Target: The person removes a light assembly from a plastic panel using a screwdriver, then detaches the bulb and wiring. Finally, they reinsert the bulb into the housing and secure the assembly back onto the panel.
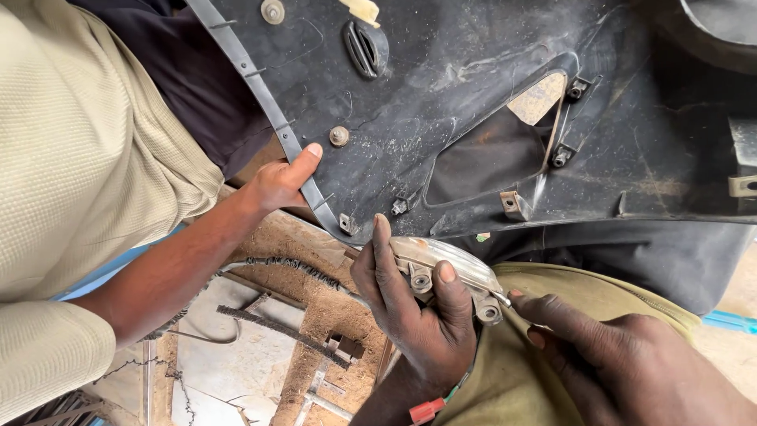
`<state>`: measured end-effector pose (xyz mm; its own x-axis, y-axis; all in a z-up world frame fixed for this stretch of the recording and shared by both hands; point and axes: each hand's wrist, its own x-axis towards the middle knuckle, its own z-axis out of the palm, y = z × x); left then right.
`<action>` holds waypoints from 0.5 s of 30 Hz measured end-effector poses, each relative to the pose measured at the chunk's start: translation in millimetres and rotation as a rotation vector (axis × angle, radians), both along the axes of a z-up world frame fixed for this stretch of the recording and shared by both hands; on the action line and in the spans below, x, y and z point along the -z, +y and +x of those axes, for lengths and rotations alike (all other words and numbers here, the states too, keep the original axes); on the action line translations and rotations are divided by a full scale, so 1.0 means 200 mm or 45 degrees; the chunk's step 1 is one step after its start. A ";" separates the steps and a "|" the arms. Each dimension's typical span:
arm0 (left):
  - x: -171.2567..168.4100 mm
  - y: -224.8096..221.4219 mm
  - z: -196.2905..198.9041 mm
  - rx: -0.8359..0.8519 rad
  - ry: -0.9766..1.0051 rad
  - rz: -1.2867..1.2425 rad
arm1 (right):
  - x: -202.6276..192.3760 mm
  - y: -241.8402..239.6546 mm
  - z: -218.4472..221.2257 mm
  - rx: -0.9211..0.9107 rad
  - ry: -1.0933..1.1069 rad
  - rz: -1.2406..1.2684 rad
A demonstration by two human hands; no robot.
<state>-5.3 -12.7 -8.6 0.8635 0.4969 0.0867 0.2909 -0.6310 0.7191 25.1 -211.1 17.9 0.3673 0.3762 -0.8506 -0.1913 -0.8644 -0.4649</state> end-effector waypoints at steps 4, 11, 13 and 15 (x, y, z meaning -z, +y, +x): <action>0.01 -0.01 -0.01 0.001 -0.036 -0.029 | 0.02 -0.02 0.03 -0.100 -0.084 -0.030; 0.00 -0.02 -0.05 0.057 -0.088 0.043 | -0.13 0.18 0.36 0.136 0.722 -0.300; 0.01 -0.03 -0.05 0.025 -0.091 0.041 | -0.02 0.05 0.20 0.114 0.386 0.119; 0.02 -0.03 -0.06 -0.009 -0.084 0.049 | 0.03 0.00 0.10 0.117 0.041 0.530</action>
<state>-17.0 -19.0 -11.7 0.8518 0.4982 0.1621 0.2483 -0.6565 0.7123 45.2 -212.1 12.7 0.3908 0.6569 -0.6448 -0.2789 -0.5831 -0.7630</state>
